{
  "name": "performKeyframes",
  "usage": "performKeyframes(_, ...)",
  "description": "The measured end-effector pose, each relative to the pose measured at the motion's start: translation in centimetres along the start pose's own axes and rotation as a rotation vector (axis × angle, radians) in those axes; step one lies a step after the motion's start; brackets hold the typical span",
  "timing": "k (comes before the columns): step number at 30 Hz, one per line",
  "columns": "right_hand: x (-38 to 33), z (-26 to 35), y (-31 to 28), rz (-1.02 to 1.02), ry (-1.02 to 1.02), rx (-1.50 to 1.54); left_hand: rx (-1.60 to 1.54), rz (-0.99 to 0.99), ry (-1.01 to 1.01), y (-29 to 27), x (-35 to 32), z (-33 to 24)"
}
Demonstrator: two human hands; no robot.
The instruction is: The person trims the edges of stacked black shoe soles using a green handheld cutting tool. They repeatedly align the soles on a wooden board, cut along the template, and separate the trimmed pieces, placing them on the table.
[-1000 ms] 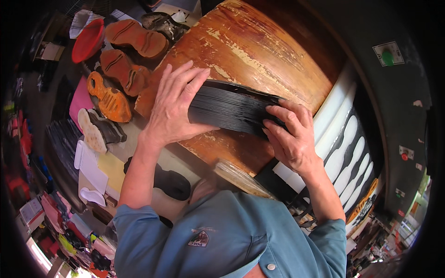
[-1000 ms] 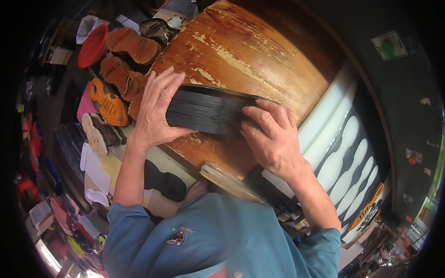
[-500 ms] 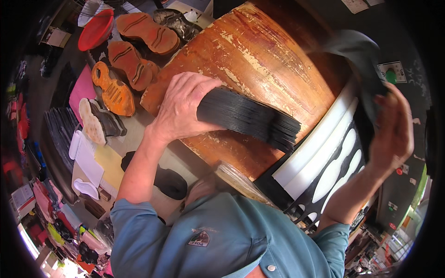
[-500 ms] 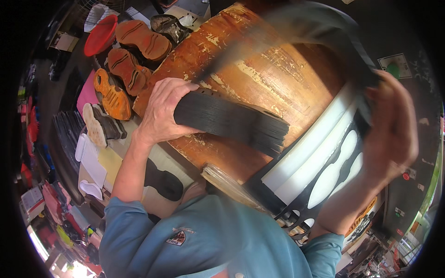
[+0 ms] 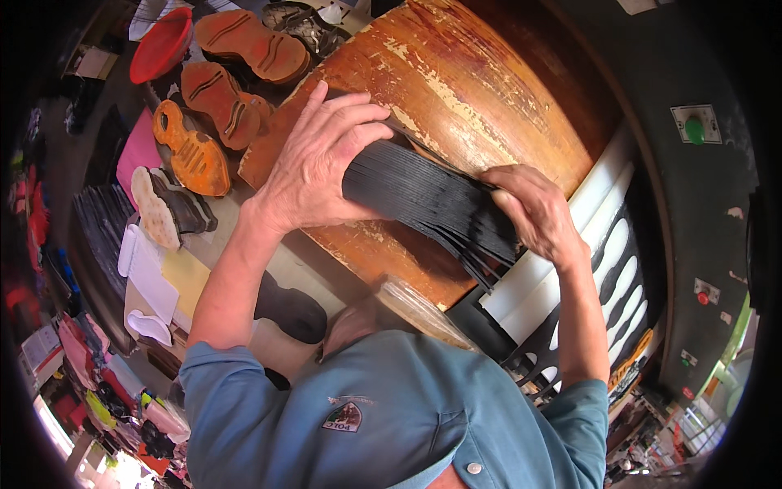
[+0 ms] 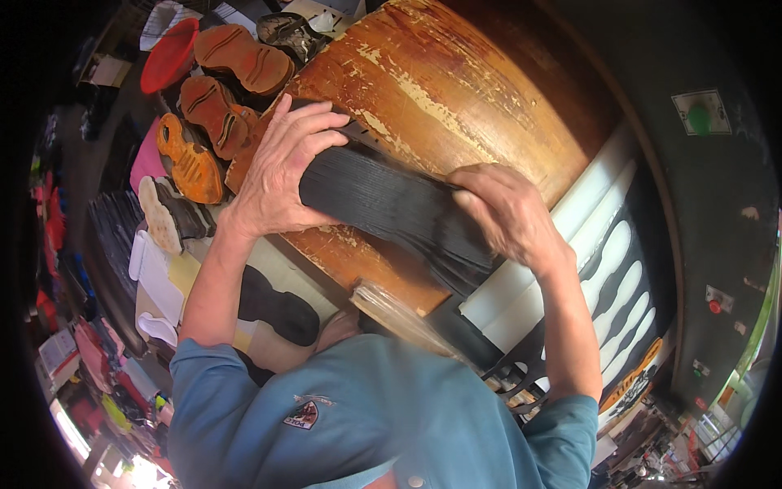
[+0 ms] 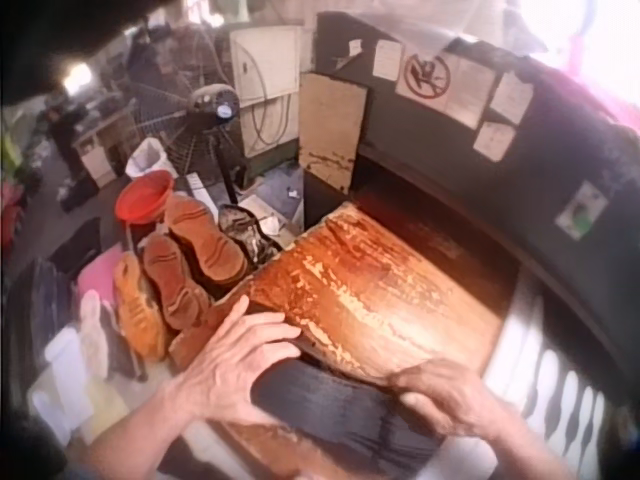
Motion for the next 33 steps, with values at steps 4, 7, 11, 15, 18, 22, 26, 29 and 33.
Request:
performKeyframes(4,-2.5,2.6,0.9,-0.054,0.09,-0.121,-0.086,-0.076,-0.087,0.3,0.4,-0.1)
performKeyframes(7,-3.4,2.4,3.3,-0.112,0.182,-0.198,-0.061,-0.112,-0.062,0.0,1.3,-0.4)
performKeyframes(11,-4.7,1.3,4.0,-0.192,0.163,-0.14,-0.004,-0.167,-0.005,-0.7,0.7,-2.0)
performKeyframes(15,-4.8,0.8,4.3,-0.112,0.202,-0.016,-0.019,-0.049,-0.12,-0.1,-0.7,-2.6)
performKeyframes(18,-4.6,0.9,4.2,-0.177,0.115,-0.048,-0.035,-0.03,-0.086,0.1,-1.0,-1.9)
performKeyframes(22,-4.3,1.2,4.8,-0.258,0.093,-0.122,0.022,-0.043,-0.104,0.2,-1.0,-2.3)
performKeyframes(26,-3.8,1.3,4.9,-0.232,0.193,-0.071,-0.002,-0.066,-0.071,0.3,-0.4,-2.0)
performKeyframes(29,-3.4,1.5,4.2,-0.234,0.161,-0.087,-0.008,0.01,-0.086,0.6,-0.2,-1.1)
performKeyframes(33,-3.8,2.5,3.5,-0.161,0.253,-0.149,0.006,-0.206,-0.016,1.5,-1.3,-2.0)
Point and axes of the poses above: each hand's wrist, its own x-axis towards the middle knuckle, its own y-axis out of the palm, z = x × y, the point moved 1 cm from there along x, towards the middle knuckle, and after that the axes turned 9 degrees about z, right-handed, at the moved point
